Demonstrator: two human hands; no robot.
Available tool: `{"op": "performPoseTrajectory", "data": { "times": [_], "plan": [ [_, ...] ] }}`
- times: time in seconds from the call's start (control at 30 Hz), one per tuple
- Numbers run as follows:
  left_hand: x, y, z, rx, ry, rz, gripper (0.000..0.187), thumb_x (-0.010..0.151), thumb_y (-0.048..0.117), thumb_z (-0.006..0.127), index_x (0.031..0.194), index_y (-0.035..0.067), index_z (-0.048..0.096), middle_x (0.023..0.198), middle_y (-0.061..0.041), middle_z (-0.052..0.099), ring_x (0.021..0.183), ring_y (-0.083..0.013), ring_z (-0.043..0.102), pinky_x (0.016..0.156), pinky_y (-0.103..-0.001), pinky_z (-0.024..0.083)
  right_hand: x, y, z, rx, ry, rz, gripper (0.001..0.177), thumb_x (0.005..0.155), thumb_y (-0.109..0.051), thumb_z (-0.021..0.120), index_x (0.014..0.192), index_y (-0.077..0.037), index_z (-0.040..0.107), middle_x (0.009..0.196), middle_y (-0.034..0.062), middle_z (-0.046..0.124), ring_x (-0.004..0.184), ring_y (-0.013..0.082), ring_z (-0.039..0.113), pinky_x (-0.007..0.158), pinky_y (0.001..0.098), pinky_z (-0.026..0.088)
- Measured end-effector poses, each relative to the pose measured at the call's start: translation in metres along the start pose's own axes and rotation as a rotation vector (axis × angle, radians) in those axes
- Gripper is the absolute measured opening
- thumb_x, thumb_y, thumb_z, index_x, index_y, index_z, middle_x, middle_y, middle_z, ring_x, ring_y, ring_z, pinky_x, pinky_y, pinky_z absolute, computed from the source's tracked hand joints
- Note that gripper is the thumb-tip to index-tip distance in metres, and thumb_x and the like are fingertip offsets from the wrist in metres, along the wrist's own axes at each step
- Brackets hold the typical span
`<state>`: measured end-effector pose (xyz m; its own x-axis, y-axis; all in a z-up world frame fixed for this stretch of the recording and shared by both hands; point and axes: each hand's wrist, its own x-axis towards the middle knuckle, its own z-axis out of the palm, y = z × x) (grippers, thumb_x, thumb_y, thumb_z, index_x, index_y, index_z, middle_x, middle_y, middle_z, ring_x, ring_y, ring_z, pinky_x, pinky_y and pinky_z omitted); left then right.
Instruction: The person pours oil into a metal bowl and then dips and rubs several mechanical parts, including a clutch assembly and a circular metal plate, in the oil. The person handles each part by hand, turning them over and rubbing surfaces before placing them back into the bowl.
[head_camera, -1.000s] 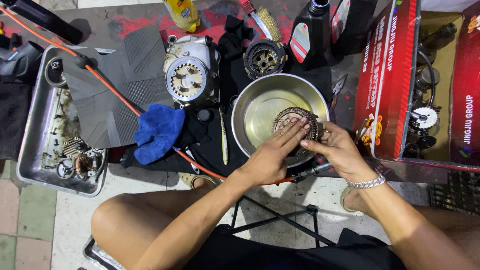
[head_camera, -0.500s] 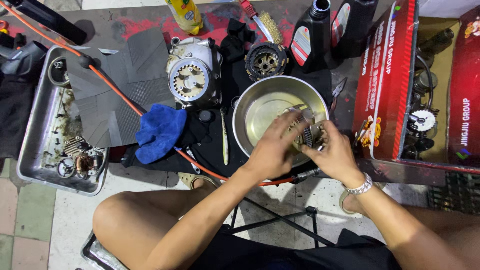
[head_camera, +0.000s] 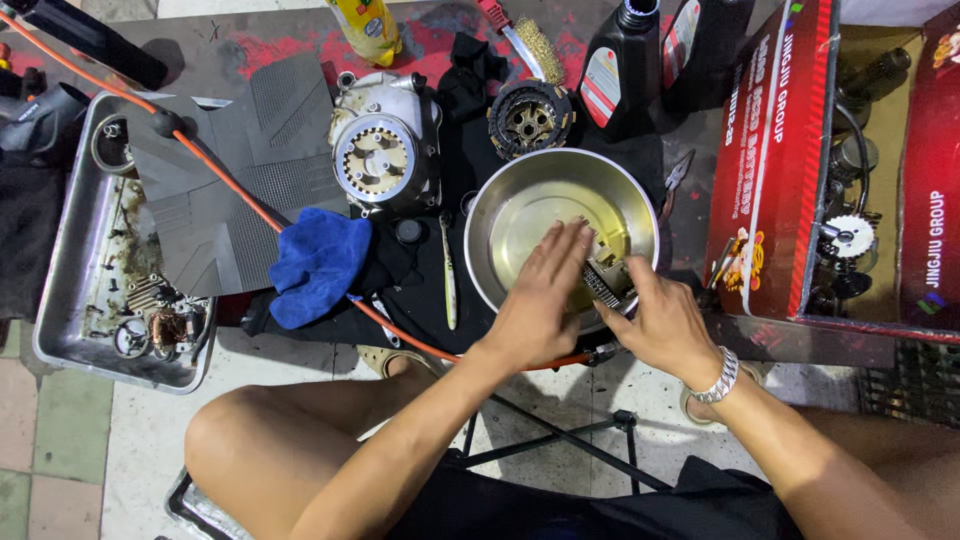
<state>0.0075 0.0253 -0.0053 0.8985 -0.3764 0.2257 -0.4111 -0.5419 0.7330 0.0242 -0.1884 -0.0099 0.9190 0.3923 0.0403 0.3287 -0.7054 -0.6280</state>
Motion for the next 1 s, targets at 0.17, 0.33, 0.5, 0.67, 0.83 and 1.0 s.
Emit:
{"op": "performPoseTrajectory", "data": {
  "times": [0.17,0.33,0.5,0.67,0.83,1.0],
  "plan": [
    [-0.003,0.005,-0.007,0.271,-0.086,0.171,0.105,0.067,0.003,0.066,0.164,0.015,0.028,0.171,-0.011,0.028,0.160,-0.0354,0.022,0.132,-0.052,0.020,0.001,0.001,-0.001,-0.045,0.004,-0.056,0.057,0.079,-0.020,0.078,0.122,0.003,0.048,0.080,0.0253,0.067,0.073,0.0448,0.067,0.065,0.0529,0.053],
    [0.003,-0.007,-0.011,-0.106,-0.119,0.083,0.105,0.066,-0.001,0.061,0.164,0.016,0.027,0.173,-0.010,0.026,0.163,-0.0322,0.021,0.134,-0.048,0.019,0.000,0.004,-0.004,-0.095,-0.110,0.022,0.050,0.082,-0.022,0.077,0.115,0.001,0.046,0.078,0.0247,0.066,0.074,0.0421,0.069,0.071,0.0510,0.055],
    [0.004,-0.032,-0.002,-0.426,-0.082,-0.056,0.096,0.071,-0.007,0.056,0.163,0.013,0.033,0.173,-0.012,0.024,0.163,-0.0305,0.018,0.133,-0.046,0.017,-0.001,-0.006,-0.013,-0.059,-0.034,-0.026,0.052,0.080,-0.020,0.076,0.119,0.002,0.049,0.083,0.0257,0.069,0.073,0.0415,0.069,0.068,0.0500,0.055],
    [0.003,-0.058,0.014,-0.805,-0.030,-0.249,0.084,0.082,-0.009,0.048,0.163,0.006,0.036,0.172,-0.013,0.035,0.164,-0.0276,0.025,0.135,-0.044,0.019,-0.001,-0.008,-0.009,0.125,-0.133,0.386,0.058,0.085,-0.029,0.083,0.125,-0.001,0.053,0.088,0.0214,0.074,0.078,0.0262,0.074,0.072,0.0366,0.058],
    [0.000,-0.047,0.027,-0.876,0.068,-0.270,0.091,0.080,-0.005,0.052,0.164,0.006,0.019,0.173,-0.016,0.018,0.161,-0.0322,0.017,0.131,-0.044,0.014,0.004,0.014,0.005,1.028,0.059,0.222,0.040,0.086,-0.009,0.080,0.116,0.004,0.057,0.112,0.0125,0.073,0.102,0.0146,0.070,0.090,0.0275,0.058],
    [-0.018,-0.005,0.035,-0.121,0.041,-0.116,0.092,0.084,0.010,0.060,0.164,0.004,0.014,0.171,-0.024,0.012,0.159,-0.0413,0.008,0.129,-0.049,0.010,0.006,0.033,0.015,1.262,0.148,0.460,0.032,0.089,-0.001,0.074,0.118,0.001,0.060,0.112,0.0101,0.072,0.098,0.0156,0.070,0.085,0.0280,0.057]
  ]
}}
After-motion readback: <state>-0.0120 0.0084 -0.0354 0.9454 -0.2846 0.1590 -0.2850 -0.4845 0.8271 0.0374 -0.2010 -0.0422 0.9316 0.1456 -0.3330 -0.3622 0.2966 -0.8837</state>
